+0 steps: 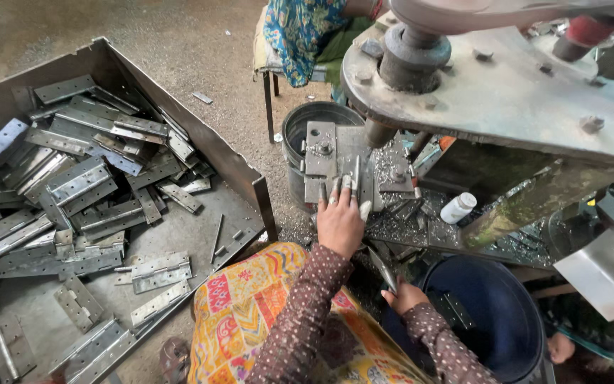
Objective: The person repeatedly picks metal hinge pieces from a bin, places them into a press machine, and operates the lever to process them. The person then removes the processed pieces and returns them to the bin, continuing this cycle throughout the clip.
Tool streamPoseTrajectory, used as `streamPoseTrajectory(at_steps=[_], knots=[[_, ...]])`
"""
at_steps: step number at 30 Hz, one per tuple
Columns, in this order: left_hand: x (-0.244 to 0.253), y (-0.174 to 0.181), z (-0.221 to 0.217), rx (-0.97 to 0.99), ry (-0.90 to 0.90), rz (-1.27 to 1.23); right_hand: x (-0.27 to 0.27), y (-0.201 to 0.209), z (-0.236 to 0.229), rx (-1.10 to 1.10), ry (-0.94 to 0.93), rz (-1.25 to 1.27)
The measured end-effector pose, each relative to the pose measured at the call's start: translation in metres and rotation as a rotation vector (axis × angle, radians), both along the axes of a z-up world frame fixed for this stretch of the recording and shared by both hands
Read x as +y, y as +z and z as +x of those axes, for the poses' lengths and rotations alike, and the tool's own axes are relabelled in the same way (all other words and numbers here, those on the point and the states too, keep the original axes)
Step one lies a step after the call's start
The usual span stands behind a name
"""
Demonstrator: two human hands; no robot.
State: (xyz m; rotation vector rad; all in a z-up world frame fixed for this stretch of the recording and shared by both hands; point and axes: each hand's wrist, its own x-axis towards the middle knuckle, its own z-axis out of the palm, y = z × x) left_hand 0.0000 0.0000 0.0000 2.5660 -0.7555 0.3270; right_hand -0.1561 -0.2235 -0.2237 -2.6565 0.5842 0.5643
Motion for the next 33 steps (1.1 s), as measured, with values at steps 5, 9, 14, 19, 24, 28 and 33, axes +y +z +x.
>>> streamPoseTrajectory(at_steps=[5, 9, 14, 19, 24, 28, 33], knots=[[-0.021, -0.022, 0.033, -0.132, 0.069, 0.067, 0.01, 0.105, 0.024, 0.021, 0.038, -0.139], [-0.028, -0.022, 0.042, -0.102, 0.079, 0.009, 0.023, 0.083, 0.003, -0.247, -0.024, -0.078], [-0.019, -0.018, 0.038, -0.156, 0.071, -0.042, 0.016, 0.016, -0.005, -0.184, 0.009, -0.176], [-0.016, -0.023, 0.024, -0.278, 0.075, -0.096, 0.016, 0.037, -0.001, -0.087, -0.008, -0.045], [-0.03, -0.021, 0.044, -0.04, 0.03, -0.044, 0.001, 0.096, 0.027, -0.02, 0.04, -0.116], [-0.04, -0.014, 0.056, -0.073, 0.032, -0.027, 0.016, 0.067, 0.0, -0.161, 0.029, -0.127], [-0.029, -0.017, 0.042, -0.055, -0.007, -0.047, 0.028, 0.025, -0.018, -0.23, -0.005, -0.162]])
